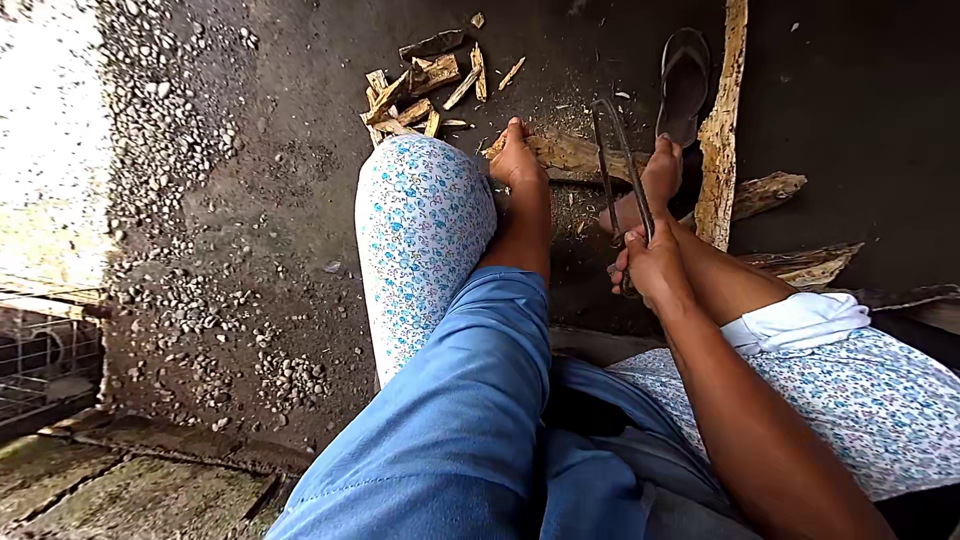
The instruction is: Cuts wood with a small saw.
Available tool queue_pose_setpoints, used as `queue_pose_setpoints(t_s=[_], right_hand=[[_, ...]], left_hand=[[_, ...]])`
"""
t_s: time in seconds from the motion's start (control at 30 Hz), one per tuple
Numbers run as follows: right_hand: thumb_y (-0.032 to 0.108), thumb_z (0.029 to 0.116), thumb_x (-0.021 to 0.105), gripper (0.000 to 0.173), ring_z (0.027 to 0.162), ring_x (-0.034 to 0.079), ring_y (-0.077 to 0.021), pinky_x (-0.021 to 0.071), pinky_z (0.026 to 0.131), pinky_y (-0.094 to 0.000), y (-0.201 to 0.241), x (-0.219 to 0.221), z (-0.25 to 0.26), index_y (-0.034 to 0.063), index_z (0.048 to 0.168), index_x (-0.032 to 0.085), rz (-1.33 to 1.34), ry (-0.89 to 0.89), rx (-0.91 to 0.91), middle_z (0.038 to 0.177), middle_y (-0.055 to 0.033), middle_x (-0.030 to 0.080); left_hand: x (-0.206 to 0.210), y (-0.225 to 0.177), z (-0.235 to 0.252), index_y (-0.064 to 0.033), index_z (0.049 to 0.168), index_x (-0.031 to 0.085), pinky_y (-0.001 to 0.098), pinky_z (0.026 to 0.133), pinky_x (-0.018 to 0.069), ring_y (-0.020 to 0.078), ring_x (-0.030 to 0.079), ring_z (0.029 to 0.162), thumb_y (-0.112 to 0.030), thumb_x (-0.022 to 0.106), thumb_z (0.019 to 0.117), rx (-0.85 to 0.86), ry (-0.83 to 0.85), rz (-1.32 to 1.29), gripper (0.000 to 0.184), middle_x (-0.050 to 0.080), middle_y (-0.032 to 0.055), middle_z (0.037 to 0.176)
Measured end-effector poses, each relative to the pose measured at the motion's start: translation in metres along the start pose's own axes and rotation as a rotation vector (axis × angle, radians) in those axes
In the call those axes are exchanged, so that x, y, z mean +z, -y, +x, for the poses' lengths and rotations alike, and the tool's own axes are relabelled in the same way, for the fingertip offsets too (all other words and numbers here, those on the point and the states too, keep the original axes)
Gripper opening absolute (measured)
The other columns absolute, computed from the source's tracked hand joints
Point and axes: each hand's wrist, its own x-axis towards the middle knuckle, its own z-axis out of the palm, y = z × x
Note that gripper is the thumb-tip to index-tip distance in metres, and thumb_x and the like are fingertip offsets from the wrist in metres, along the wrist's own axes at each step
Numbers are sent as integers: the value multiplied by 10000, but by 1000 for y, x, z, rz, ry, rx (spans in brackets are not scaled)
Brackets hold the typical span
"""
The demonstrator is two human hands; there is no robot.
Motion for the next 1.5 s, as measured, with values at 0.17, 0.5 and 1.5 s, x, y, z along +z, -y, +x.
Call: queue_pose_setpoints(t_s=[0.17,0.5,1.5], right_hand=[[225,1130,416,227,460,575,-188,555,457,-372,11,5,11,56,1281,414,-28,-28,31,667,-71,520],[261,1125,411,310,496,591,-215,551,457,-411,26,19,48,65,1365,399,-24,-59,-69,733,-93,567],[212,1133,402,189,460,576,-160,561,464,-346,6,33,81,60,1243,417,208,-38,-102,653,-44,529]], left_hand=[[3,-4,18,-13,995,666,386,718,567,205,645,769,-186,658,1008,-3,73,110,174,646,108,837],[17,-9,4,-21,1031,669,392,719,570,214,648,773,-196,679,999,0,43,68,178,651,111,849],[3,-13,-19,11,981,606,309,665,565,166,632,673,-74,588,1015,61,14,6,93,611,89,748]])
